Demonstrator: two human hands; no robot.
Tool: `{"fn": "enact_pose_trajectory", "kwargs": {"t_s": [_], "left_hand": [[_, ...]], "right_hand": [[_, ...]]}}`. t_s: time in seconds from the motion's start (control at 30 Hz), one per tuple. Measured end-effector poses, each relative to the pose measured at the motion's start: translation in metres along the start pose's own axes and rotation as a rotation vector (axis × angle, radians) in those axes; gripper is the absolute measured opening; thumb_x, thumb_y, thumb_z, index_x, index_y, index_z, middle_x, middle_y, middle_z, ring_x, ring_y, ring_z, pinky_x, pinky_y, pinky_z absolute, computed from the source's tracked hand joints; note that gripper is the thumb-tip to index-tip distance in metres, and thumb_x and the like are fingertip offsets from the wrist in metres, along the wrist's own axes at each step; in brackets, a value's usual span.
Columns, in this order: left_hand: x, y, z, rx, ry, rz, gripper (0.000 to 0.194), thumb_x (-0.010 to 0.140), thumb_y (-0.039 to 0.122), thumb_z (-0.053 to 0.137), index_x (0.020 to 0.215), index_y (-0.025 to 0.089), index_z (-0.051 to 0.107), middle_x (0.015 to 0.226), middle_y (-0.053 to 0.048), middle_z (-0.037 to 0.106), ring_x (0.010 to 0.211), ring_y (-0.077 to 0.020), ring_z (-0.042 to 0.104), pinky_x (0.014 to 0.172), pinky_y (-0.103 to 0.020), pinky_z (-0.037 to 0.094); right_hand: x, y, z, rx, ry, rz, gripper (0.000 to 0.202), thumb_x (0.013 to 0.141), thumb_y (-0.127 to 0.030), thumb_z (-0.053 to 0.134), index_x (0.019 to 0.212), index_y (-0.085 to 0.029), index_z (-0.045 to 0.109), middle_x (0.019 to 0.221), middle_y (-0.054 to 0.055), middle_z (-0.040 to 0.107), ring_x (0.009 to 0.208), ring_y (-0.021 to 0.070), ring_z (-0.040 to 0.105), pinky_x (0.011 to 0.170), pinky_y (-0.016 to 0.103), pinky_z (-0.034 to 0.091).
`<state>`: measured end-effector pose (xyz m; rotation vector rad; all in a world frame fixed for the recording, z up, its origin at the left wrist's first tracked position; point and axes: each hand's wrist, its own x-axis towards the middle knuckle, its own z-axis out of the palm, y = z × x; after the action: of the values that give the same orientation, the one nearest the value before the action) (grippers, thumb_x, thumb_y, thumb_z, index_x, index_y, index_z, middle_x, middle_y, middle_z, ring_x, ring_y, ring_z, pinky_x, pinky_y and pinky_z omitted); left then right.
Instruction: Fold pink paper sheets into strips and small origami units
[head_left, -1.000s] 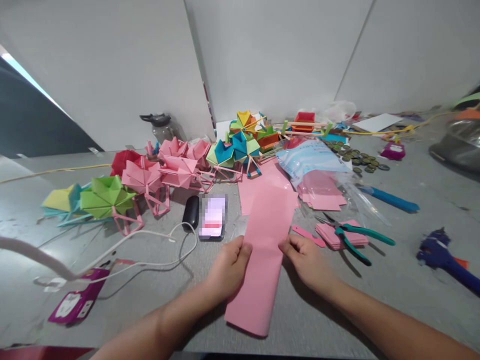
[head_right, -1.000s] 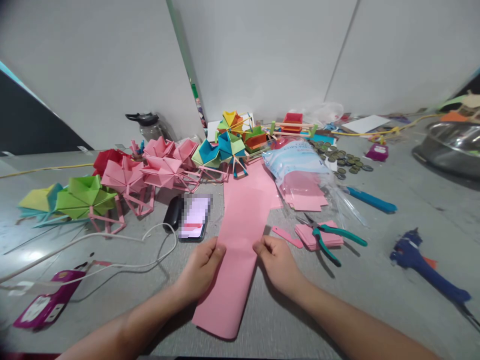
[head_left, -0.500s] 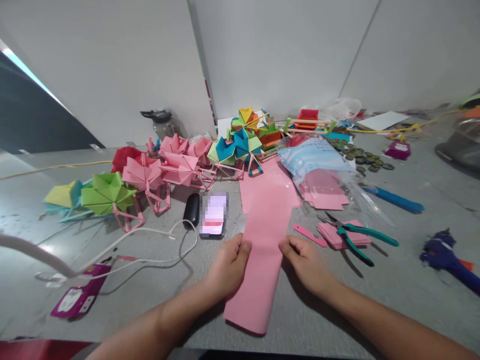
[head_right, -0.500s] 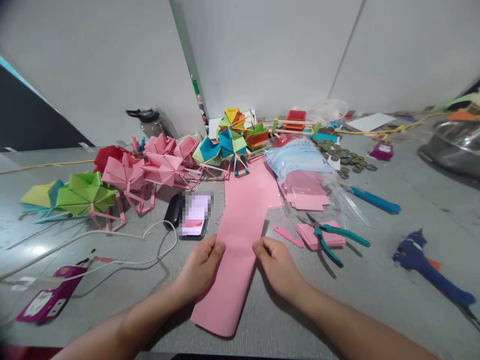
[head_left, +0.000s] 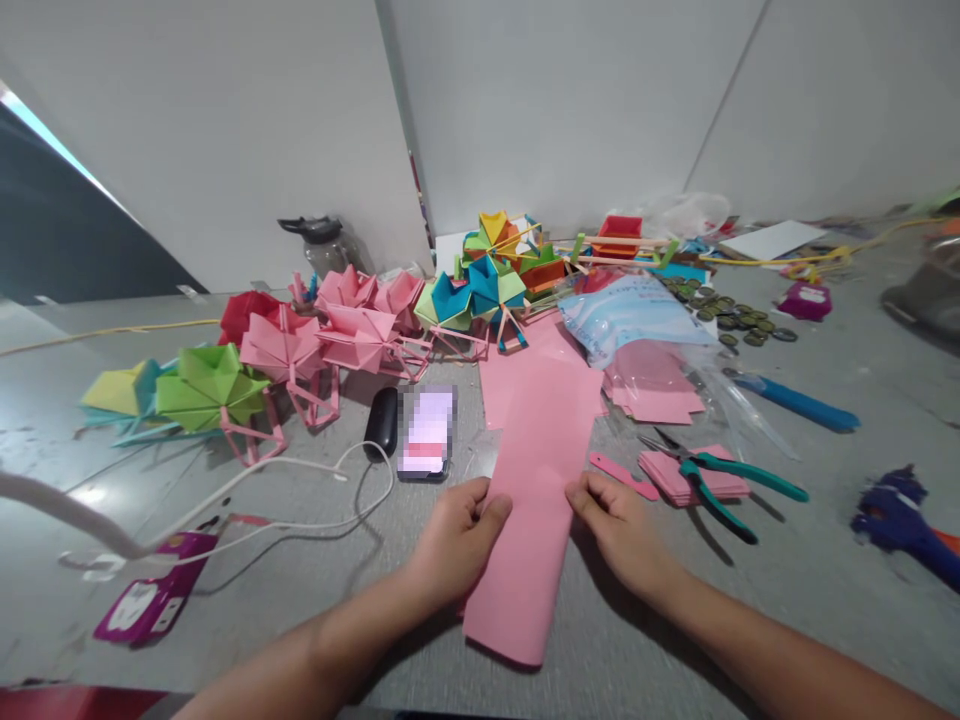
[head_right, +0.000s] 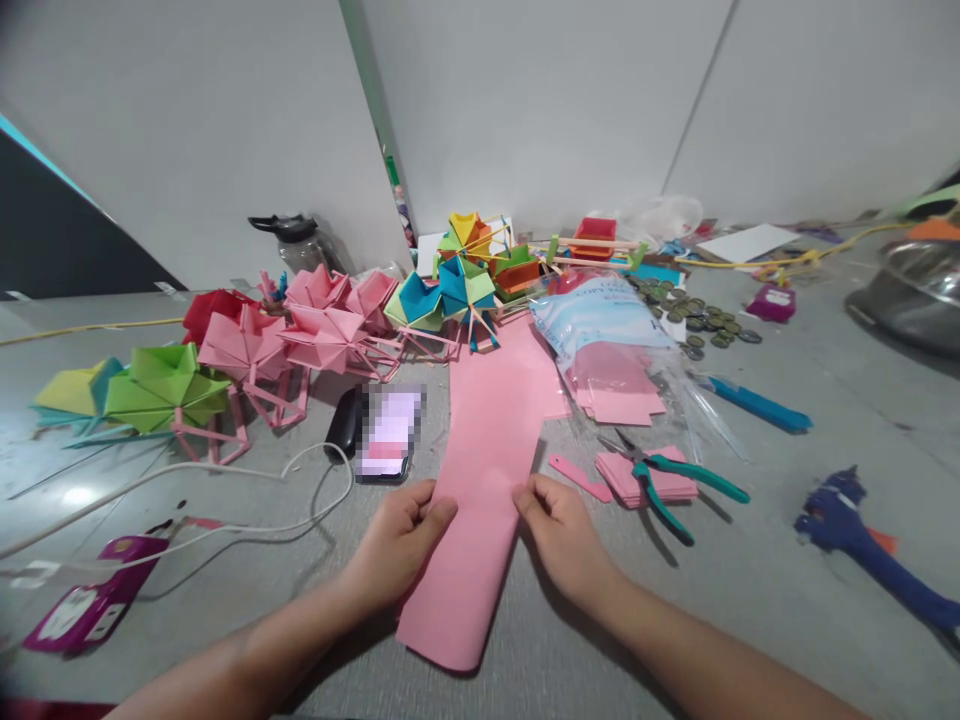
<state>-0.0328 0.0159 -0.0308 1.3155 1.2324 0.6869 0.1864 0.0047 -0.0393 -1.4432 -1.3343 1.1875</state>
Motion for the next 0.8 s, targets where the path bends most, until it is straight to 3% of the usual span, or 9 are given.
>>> {"fn": "enact_pose_trajectory", "kwargs": {"t_s": [0.1,0.4,0.8], "left_hand": [[-0.001,0.001,-0.001,-0.002,-0.003,0.006,0.049,0.097,0.064,0.061,0.09,0.016,0.065,0.074,-0.001,0.058,0.062,-0.0137,0.049,0.057,-0.026,0.035],[-0.003,0.002,0.002,-0.008,-0.005,0.019,0.05,0.097,0.064,0.06,0.092,0.015,0.068,0.075,-0.002,0.062,0.064,-0.0151,0.052,0.057,-0.027,0.038],[-0.004,0.01,0.0,0.015,0.071,0.081,0.046,0.096,0.061,0.063,0.082,0.017,0.064,0.068,0.001,0.055,0.059,-0.0128,0.044,0.054,-0.025,0.033]], "right_hand": [[-0.001,0.001,0.0,-0.03,-0.021,0.046,0.059,0.094,-0.078,0.054,0.068,-0.025,0.051,0.062,-0.001,0.05,0.059,0.0175,0.045,0.056,0.031,0.04],[-0.003,0.002,0.001,-0.074,0.016,0.005,0.053,0.096,-0.072,0.053,0.073,-0.025,0.058,0.073,0.003,0.064,0.07,0.0223,0.057,0.065,0.033,0.047],[-0.003,0.009,0.001,-0.119,-0.05,-0.034,0.06,0.1,-0.076,0.048,0.073,-0.023,0.056,0.071,0.002,0.058,0.069,0.0201,0.052,0.063,0.032,0.043]]}}
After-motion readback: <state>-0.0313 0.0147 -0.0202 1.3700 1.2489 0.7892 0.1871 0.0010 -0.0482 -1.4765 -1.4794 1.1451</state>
